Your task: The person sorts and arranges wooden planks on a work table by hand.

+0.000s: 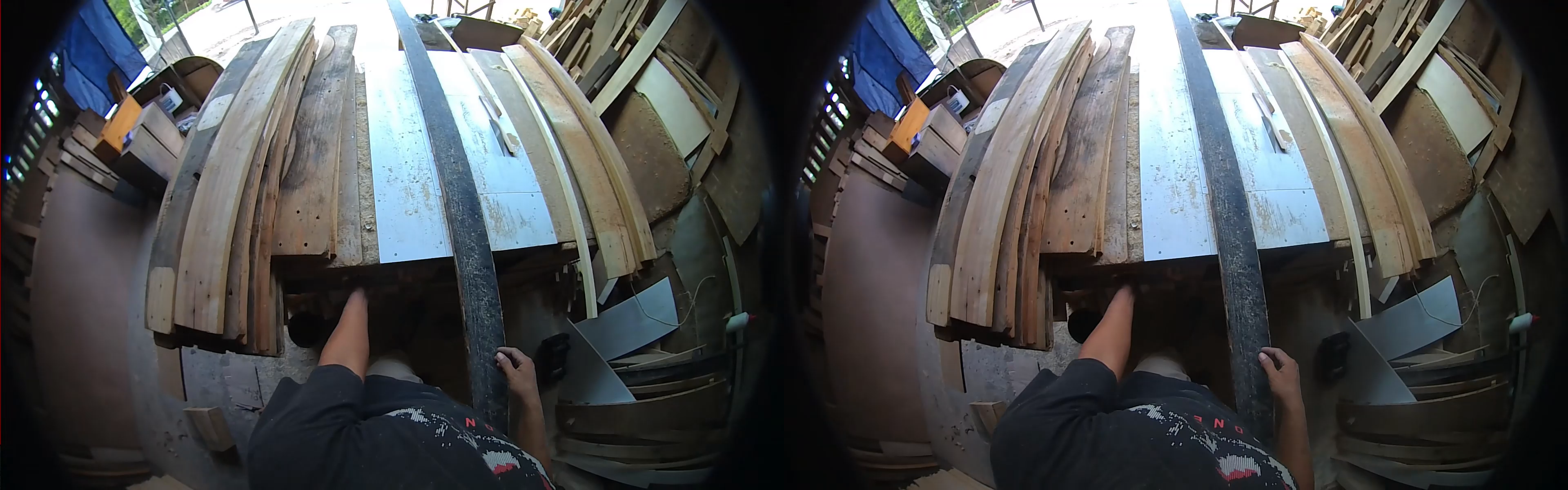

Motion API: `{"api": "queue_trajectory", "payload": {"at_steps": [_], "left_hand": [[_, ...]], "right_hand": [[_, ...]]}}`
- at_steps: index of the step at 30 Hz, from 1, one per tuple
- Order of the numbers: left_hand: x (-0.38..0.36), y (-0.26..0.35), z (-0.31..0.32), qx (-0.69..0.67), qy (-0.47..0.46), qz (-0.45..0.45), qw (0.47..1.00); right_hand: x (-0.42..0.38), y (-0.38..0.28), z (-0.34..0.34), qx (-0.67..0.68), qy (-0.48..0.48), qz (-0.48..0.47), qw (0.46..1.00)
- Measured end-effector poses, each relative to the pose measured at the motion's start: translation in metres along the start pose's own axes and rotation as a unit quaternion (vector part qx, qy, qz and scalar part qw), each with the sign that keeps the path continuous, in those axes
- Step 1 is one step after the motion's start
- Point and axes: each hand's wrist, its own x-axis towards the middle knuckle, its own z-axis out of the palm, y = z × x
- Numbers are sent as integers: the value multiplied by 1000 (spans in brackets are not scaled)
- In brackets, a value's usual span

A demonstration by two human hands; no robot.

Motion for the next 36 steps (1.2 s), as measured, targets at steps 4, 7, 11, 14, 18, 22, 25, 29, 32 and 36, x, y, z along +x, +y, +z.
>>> {"api": "queue_trajectory", "payload": {"at_steps": [4,7,11,14,18,22,25,29,32,36], "left_hand": [[1,4,-22,14,24,9,1000],[-2,-4,-31,33,47,25,998],[-15,-34,-31,88,84,51,991],[-34,-69,-20,200,99,56,973],[-53,-95,-8,413,3,79,908],[-97,-52,-7,461,-263,237,814],[-142,7,-10,300,-273,285,869],[-172,79,-34,-137,-74,247,956],[-176,119,-44,-171,161,200,951],[-194,142,-36,-116,97,158,976]], "right_hand": [[1,1,0,-18,5,-7,1000],[3,-1,1,-18,3,-3,1000],[6,4,2,-21,1,-21,1000],[3,-4,4,-15,8,-11,1000],[0,1,3,-7,11,-17,1000],[-10,-1,-6,34,13,-5,999],[-20,-3,-7,100,20,10,995],[-21,3,-6,127,-1,-20,992],[-22,-2,1,130,-15,-31,991],[-18,8,7,130,-27,-65,989]]}}
